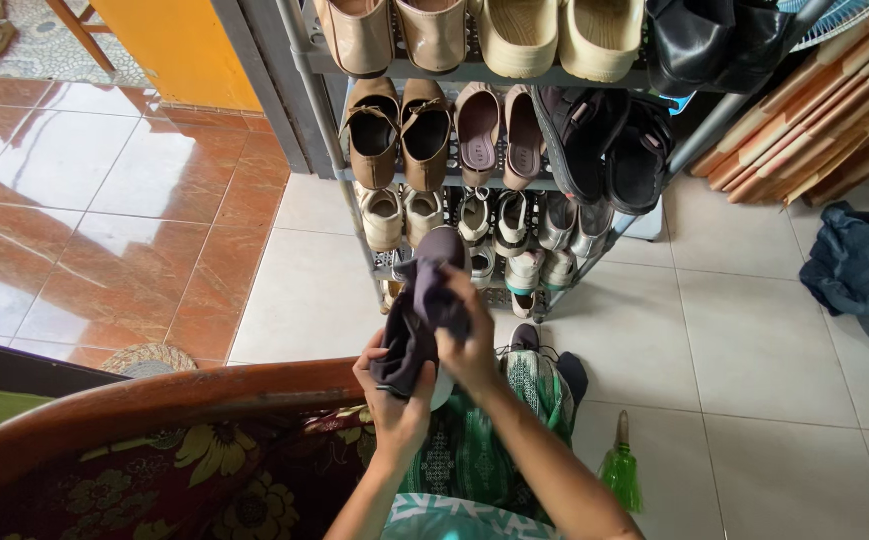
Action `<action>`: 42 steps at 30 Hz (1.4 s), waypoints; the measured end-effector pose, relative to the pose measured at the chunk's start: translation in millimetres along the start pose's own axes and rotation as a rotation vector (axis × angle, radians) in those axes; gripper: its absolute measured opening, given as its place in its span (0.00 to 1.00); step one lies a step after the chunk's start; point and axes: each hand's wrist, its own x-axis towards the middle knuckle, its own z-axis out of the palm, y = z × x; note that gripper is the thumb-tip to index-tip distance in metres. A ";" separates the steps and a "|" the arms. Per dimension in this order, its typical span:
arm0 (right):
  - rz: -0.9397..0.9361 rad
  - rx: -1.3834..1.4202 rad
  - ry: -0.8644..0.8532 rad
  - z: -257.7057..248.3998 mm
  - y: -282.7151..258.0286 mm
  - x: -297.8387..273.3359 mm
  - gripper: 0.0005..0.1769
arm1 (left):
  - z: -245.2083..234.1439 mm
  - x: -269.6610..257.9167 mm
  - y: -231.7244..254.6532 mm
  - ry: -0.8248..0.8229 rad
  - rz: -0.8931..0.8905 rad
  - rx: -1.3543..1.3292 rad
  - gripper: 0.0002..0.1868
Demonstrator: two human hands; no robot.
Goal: The person wipes a white sneaker with a cloth, then places it on a shoe rack. They then pick up a dark sneaker, wipe it with the cloth, and proceed to untie and re-tie the laces before placing it on the rack.
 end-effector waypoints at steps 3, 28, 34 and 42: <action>-0.064 0.060 -0.038 -2.0 -40.5 -37.5 0.22 | -9.5 1.6 1.1 0.010 -0.074 -0.131 0.33; 0.036 0.099 -0.077 -2.8 -38.8 -67.1 0.20 | -24.0 26.3 -1.3 0.121 -0.322 -0.285 0.27; 0.031 -0.201 0.111 -17.3 35.0 7.2 0.14 | -27.3 25.1 10.6 0.049 -0.422 -0.199 0.27; -0.219 0.049 -0.247 0.5 -23.5 -48.9 0.13 | -33.2 29.9 -0.8 0.098 -0.369 -0.225 0.25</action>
